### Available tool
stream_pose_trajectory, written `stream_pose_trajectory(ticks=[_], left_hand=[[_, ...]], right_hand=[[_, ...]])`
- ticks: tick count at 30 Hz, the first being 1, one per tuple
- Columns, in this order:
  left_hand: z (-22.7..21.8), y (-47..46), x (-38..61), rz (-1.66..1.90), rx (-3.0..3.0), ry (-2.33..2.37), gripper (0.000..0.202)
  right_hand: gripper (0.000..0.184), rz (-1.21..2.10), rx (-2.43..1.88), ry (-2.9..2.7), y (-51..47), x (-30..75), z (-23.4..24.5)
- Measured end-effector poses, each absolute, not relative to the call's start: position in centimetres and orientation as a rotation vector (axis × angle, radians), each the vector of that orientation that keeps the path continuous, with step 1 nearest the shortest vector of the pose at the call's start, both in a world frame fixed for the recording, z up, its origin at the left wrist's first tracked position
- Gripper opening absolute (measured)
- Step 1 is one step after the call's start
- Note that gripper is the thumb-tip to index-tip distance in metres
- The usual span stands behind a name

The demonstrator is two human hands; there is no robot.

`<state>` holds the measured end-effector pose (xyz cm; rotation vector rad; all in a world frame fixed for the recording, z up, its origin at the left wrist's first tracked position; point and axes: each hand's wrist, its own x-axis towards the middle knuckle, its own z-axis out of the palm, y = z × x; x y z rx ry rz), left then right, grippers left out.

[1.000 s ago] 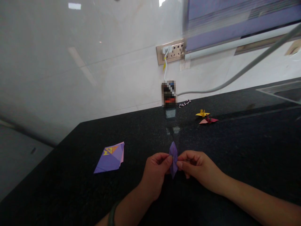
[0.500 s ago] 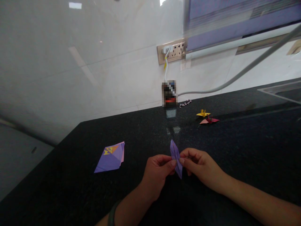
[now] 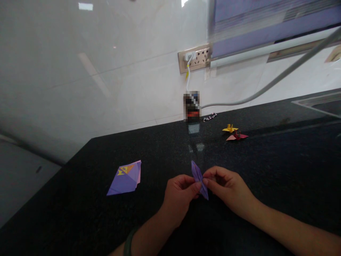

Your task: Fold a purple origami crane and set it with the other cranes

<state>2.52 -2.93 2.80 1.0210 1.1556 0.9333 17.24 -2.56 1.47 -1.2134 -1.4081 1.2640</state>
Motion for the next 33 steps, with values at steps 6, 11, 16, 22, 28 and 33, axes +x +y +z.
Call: stream_pose_trajectory(ticks=[6,11,16,22,28,33], left_hand=[[2.7,-2.92,2.55,0.969,1.065,1.163,0.014],[2.82,-3.06,2.61,0.983,1.09,1.173,0.012],[2.84,-3.09,2.58,0.982,1.099,1.166,0.011],[2.76,-3.0,2.64,0.997,1.101,1.18,0.009],[2.89,-3.08,2.73,1.009,1.08,1.17,0.008],[2.68,-3.13,2.63,1.014,1.148,1.199,0.009]], right_hand=[[0.007,1.274,-1.23,-1.413,-2.63,17.32,1.55],[0.007,1.254,-1.248,-1.424,-2.73,17.24,1.74],[0.006,1.225,-1.242,-1.438,-2.68,17.26,1.68],[0.002,1.187,-1.268,-1.476,-2.73,17.3,2.03],[0.003,1.176,-1.264,-1.5,-2.84,17.24,1.89],[0.006,1.141,-1.268,-1.482,-2.91,17.31,1.49]])
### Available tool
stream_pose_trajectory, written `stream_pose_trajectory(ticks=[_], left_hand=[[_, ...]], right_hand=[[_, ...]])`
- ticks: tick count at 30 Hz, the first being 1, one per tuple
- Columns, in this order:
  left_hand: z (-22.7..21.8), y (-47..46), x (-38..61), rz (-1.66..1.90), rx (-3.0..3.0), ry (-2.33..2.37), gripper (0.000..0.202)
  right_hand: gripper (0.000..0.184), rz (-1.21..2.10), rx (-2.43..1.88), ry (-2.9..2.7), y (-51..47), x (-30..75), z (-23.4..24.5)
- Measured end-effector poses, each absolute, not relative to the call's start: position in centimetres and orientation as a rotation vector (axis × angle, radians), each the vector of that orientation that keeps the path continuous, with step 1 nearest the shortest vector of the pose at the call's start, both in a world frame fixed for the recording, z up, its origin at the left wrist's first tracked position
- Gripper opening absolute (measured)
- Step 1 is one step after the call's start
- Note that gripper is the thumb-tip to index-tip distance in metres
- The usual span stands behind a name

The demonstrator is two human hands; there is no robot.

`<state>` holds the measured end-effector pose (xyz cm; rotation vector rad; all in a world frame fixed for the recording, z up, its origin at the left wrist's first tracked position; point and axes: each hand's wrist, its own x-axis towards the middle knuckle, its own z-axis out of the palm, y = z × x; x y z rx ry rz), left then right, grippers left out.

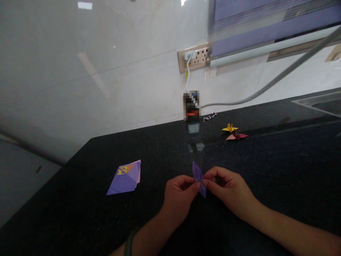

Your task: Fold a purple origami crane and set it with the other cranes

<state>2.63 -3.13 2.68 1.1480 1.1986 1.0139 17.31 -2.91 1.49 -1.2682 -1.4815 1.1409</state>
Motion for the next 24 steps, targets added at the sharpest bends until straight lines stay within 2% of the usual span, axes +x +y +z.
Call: stream_pose_trajectory(ticks=[10,24], left_hand=[[2.77,-3.19,2.78,1.036,1.194,1.246,0.009],[2.58,-3.0,2.75,1.048,1.222,1.284,0.009]], right_hand=[[0.004,1.031,-1.266,-1.541,-2.9,17.45,1.19],[0.006,1.091,-1.281,-1.499,-3.19,17.28,1.66]])
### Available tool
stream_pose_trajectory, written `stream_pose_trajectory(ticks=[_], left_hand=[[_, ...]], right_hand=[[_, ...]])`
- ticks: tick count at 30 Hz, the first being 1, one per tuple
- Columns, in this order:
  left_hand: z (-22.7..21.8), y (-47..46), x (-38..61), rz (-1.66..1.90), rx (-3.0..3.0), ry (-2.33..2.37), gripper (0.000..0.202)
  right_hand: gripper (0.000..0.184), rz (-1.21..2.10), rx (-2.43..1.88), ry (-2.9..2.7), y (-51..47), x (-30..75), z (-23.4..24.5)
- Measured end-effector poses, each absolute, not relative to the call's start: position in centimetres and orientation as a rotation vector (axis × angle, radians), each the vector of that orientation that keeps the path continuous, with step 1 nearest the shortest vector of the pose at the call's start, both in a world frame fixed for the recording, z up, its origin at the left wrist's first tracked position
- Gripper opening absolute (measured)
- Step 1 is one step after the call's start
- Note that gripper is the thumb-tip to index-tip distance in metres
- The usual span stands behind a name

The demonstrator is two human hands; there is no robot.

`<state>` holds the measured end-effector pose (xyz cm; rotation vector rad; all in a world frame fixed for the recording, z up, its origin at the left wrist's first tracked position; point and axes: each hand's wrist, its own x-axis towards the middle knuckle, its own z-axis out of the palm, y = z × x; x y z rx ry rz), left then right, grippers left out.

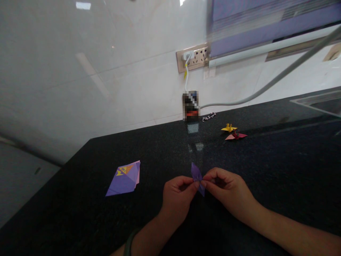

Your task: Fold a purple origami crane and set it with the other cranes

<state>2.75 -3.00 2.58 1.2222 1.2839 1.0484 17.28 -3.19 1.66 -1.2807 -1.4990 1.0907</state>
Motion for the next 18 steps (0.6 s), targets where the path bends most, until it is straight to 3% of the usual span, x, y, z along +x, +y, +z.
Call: stream_pose_trajectory(ticks=[12,18], left_hand=[[2.88,-3.2,2.83,1.031,1.233,1.286,0.009],[2.59,-3.28,2.75,0.971,1.29,1.263,0.016]], right_hand=[[0.009,1.277,-1.233,-1.397,-2.92,17.24,1.73],[0.011,1.083,-1.282,-1.574,-3.03,17.3,1.62]])
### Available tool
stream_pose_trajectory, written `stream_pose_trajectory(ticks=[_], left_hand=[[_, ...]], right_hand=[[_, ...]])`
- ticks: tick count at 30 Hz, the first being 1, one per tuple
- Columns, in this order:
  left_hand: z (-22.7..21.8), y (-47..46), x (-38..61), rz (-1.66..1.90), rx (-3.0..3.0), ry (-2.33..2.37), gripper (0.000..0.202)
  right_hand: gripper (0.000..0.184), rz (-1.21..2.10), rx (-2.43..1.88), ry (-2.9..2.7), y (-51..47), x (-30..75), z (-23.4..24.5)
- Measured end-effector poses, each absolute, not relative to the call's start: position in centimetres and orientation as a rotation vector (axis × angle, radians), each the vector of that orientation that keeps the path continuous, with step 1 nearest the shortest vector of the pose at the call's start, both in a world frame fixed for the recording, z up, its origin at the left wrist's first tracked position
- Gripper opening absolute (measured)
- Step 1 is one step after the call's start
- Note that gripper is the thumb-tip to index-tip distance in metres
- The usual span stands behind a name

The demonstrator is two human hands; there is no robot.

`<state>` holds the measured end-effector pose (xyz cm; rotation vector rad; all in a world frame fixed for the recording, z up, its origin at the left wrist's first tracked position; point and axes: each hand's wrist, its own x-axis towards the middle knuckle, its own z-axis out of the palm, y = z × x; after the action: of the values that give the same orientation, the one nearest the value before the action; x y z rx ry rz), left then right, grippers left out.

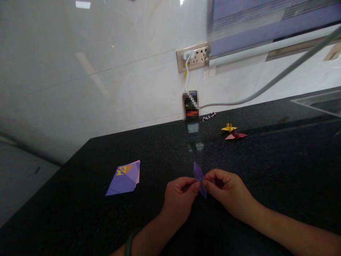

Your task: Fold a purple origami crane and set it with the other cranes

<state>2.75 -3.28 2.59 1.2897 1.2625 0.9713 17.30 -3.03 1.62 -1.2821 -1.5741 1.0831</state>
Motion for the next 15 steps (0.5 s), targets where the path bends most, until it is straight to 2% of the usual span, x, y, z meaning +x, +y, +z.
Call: stream_pose_trajectory(ticks=[8,15], left_hand=[[3.12,-3.51,2.93,0.922,1.49,1.351,0.015],[2.94,-3.75,2.76,0.901,1.704,1.378,0.02]], right_hand=[[0.01,0.61,-1.296,-1.876,-3.31,17.67,1.57],[0.012,0.404,-1.175,-2.006,-3.41,17.78,1.62]])
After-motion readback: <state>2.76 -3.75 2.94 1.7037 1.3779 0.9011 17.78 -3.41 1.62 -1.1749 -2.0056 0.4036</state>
